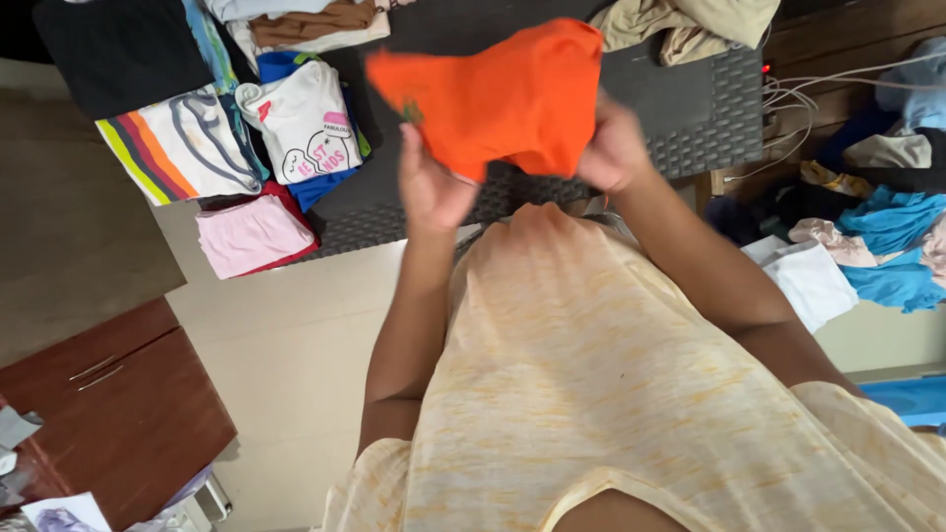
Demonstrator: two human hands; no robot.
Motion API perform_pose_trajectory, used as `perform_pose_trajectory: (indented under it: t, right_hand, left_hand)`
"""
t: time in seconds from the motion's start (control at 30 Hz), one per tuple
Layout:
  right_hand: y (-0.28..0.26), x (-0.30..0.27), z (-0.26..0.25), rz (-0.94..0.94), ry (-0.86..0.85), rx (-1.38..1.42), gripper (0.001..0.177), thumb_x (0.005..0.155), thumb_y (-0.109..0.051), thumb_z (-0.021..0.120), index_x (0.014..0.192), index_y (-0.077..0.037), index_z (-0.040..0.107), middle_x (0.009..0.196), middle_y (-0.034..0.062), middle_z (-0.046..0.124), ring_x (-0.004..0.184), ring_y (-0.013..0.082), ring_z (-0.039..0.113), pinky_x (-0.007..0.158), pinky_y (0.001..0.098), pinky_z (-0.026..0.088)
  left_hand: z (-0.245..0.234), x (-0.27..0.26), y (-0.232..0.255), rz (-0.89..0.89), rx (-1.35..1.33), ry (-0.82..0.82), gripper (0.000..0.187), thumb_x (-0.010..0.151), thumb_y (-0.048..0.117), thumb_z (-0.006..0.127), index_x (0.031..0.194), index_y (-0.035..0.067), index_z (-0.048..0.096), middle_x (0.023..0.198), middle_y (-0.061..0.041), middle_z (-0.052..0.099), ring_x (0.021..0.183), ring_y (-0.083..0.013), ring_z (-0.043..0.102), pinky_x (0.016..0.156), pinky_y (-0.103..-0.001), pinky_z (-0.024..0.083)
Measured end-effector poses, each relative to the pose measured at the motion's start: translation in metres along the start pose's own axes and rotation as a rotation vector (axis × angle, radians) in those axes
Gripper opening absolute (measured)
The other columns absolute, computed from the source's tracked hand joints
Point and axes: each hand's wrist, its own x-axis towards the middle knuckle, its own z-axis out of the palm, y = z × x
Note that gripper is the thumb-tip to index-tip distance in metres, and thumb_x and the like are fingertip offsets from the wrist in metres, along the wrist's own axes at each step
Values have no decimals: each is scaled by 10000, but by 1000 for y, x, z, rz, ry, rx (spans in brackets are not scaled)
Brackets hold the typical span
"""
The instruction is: Fold various items of clothing and organize them in a pile.
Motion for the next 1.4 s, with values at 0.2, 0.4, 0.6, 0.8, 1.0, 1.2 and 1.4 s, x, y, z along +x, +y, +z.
perform_pose_trajectory:
  t: [0.2,0.4,0.6,0.8,1.0,1.2,1.4]
  right_hand:
    - [30,5,-5,316,-8,-610,513,1055,-278,581,1497,-41,477,1504,135,532,1337,298,536,1133,527,428]
    - [-26,-1,51,146,-38,5,698,985,-563,520,1482,-73,495,1528,113,553,1436,311,568,1231,494,464]
    - [-61,-16,5,-127,-134,-508,503,1043,-231,721,1499,-96,557,1449,46,599,1376,207,556,1219,430,427]
    - [-70,-15,-7,-86,-11,-188,152,1104,-158,676,1237,-121,612,1330,40,659,1305,213,611,1180,409,480]
    - [-36,1,18,62,51,178,532,988,-304,694,1389,28,581,1446,189,630,1378,325,596,1226,473,456]
    - [-48,-13,-37,245,192,-170,507,1000,-194,714,1431,12,543,1465,169,578,1382,325,573,1240,507,439]
    - [-66,-21,-13,72,16,-297,481,1006,-161,719,1427,25,582,1409,142,659,1310,292,651,1194,479,486]
  left_hand:
    - [-28,11,-13,-287,145,94,428,1073,288,617,1410,31,555,1448,-103,594,1383,-272,546,1219,-484,410]
    - [-18,9,37,26,355,91,402,1055,222,640,1381,6,546,1377,-127,618,1316,-286,581,1158,-498,458]
    - [-37,5,62,274,478,71,349,1072,130,667,1381,2,570,1348,-125,638,1293,-270,607,1152,-470,478]
    - [-38,7,85,328,457,79,305,1127,151,673,1379,14,568,1347,-141,638,1298,-315,602,1165,-540,484]
    - [-22,5,36,-43,-11,-53,635,929,457,640,1421,75,511,1453,-123,564,1348,-329,540,1134,-534,425]
    - [-104,16,42,91,583,67,174,1106,-33,707,1181,-90,561,1136,-141,597,1047,-236,580,1019,-443,506]
    - [-13,1,61,243,565,166,250,977,29,692,1219,39,630,1161,-61,689,1098,-208,669,1020,-411,543]
